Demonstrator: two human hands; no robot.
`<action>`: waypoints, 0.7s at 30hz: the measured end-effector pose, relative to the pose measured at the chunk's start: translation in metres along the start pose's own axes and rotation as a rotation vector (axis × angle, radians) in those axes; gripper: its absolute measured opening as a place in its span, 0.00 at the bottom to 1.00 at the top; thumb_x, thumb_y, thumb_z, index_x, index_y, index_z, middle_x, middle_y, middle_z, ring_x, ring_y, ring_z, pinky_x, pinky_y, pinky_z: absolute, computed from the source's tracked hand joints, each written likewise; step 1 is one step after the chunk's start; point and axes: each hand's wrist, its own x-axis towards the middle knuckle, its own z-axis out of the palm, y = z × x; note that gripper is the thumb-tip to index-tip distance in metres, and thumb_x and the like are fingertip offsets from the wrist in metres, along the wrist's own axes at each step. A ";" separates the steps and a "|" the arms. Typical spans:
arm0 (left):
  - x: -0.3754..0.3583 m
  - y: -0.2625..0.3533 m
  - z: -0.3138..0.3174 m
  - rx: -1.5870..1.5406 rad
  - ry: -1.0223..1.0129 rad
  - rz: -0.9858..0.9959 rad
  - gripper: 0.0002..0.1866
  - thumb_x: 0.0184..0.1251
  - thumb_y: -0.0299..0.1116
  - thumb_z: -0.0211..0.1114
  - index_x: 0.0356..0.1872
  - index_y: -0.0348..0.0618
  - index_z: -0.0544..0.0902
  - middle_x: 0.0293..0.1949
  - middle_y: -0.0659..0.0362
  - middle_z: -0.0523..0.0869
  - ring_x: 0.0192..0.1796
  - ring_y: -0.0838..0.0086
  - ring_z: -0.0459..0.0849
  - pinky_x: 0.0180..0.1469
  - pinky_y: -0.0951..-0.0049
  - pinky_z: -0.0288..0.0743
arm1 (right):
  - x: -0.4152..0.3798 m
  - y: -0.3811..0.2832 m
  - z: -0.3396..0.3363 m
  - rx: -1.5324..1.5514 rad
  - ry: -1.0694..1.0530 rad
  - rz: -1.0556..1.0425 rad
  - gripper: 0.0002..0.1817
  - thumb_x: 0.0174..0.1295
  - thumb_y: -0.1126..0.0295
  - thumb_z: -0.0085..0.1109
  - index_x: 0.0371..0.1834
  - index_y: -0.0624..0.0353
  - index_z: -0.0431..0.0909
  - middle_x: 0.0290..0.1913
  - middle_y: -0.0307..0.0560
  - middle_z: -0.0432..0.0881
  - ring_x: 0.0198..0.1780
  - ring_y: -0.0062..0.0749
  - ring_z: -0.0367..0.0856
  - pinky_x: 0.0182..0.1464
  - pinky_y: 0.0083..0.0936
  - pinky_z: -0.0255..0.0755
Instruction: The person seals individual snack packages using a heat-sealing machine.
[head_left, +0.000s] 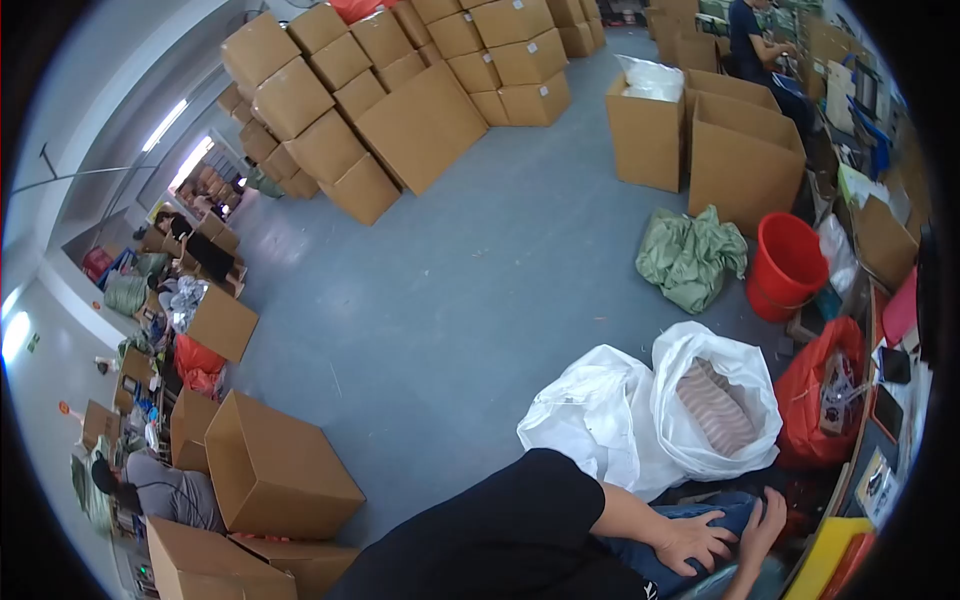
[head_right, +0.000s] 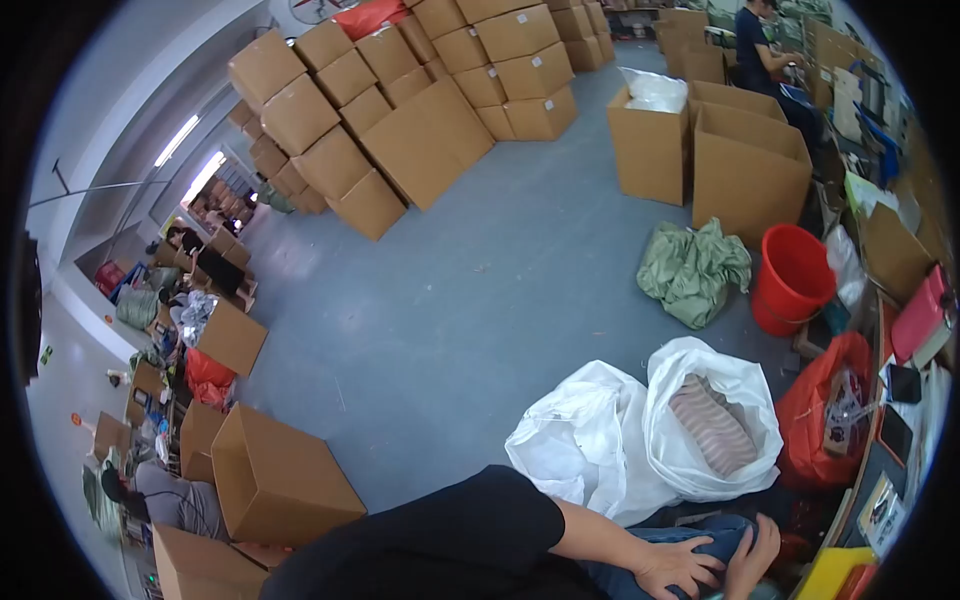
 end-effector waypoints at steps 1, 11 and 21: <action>0.017 -0.008 0.006 0.001 0.018 0.045 0.17 0.48 0.46 0.64 0.38 0.52 0.86 0.59 0.55 0.73 0.70 0.55 0.56 0.63 0.30 0.41 | 0.025 0.008 -0.013 -0.004 -0.196 0.070 0.17 0.62 0.74 0.53 0.56 0.58 0.73 0.53 0.55 0.76 0.55 0.52 0.74 0.59 0.39 0.66; -0.017 -0.004 0.002 0.007 -0.055 0.043 0.16 0.52 0.45 0.62 0.42 0.56 0.86 0.60 0.59 0.73 0.69 0.56 0.60 0.61 0.28 0.43 | 0.031 0.117 0.057 -0.224 -0.769 -0.066 0.21 0.63 0.65 0.40 0.33 0.70 0.81 0.35 0.65 0.82 0.36 0.50 0.83 0.44 0.38 0.73; -0.014 -0.011 0.011 0.154 -0.055 0.112 0.14 0.63 0.51 0.61 0.48 0.67 0.83 0.64 0.69 0.73 0.70 0.62 0.61 0.50 0.30 0.54 | 0.009 0.126 0.068 0.187 -0.502 0.272 0.21 0.64 0.64 0.41 0.33 0.70 0.81 0.34 0.64 0.83 0.35 0.46 0.82 0.43 0.36 0.72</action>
